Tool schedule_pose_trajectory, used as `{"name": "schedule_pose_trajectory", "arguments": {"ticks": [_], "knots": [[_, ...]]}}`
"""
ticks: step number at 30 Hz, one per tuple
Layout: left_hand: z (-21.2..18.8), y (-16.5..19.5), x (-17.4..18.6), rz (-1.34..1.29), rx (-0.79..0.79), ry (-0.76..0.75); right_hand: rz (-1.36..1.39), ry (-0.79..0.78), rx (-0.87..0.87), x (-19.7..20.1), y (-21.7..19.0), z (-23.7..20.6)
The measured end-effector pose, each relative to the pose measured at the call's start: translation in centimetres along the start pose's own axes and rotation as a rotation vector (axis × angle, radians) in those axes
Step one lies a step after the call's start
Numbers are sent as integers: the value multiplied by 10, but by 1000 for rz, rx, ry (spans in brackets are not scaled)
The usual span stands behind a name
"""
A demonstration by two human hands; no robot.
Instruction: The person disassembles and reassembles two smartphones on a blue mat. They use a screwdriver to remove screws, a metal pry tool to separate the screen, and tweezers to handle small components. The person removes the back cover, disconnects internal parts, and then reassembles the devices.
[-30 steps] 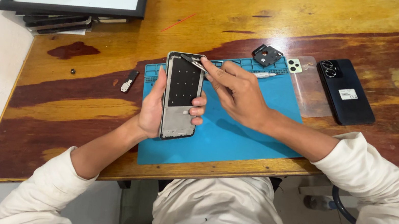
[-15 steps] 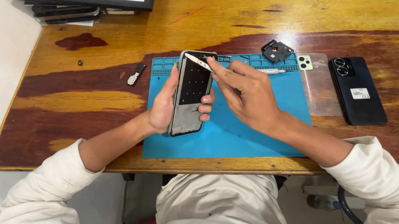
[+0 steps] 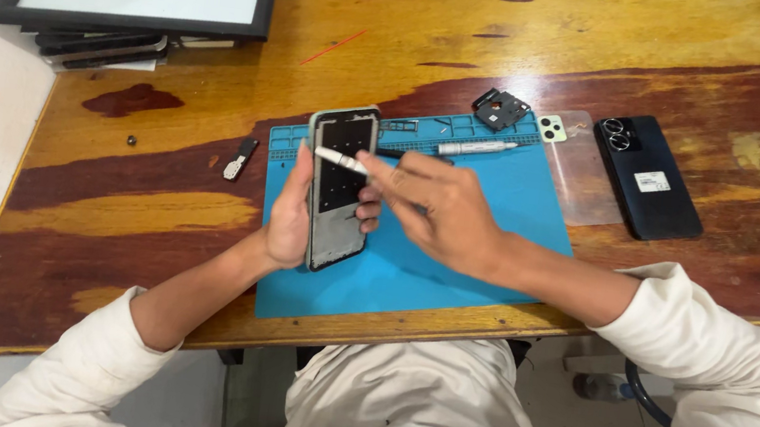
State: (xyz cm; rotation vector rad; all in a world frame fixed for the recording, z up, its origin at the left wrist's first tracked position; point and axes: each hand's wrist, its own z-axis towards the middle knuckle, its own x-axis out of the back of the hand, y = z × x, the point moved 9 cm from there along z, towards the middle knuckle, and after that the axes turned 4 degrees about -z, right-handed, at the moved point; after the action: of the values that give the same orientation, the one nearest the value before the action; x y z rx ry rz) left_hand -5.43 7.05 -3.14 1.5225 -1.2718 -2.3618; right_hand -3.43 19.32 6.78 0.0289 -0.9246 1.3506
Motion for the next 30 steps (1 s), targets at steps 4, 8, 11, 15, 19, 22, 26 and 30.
{"name": "schedule_pose_trajectory", "arguments": {"ticks": [4, 8, 11, 15, 19, 22, 26, 30], "knots": [[1, 3, 9, 38, -67, 54, 11, -30, 26, -6, -3, -2], [1, -1, 8, -16, -44, 41, 185, 0, -79, -6, 8, -1], [0, -5, 4, -26, -16, 28, 227, -2, -86, -8, 9, 1], [0, -6, 1, -37, 0, 27, 409, -89, -219, -22, 18, -2], [1, -4, -5, -50, 7, -4, 457, -88, -265, -25, 23, -3], [1, -4, -9, -78, 30, -11, 476, -90, -266, -26, 24, -3], [0, -1, -11, -23, 42, -16, 448, -100, -246, -25, 23, -1], [-1, 3, -11, 7, 27, -27, 334, -94, -160, -20, 15, 0]]}}
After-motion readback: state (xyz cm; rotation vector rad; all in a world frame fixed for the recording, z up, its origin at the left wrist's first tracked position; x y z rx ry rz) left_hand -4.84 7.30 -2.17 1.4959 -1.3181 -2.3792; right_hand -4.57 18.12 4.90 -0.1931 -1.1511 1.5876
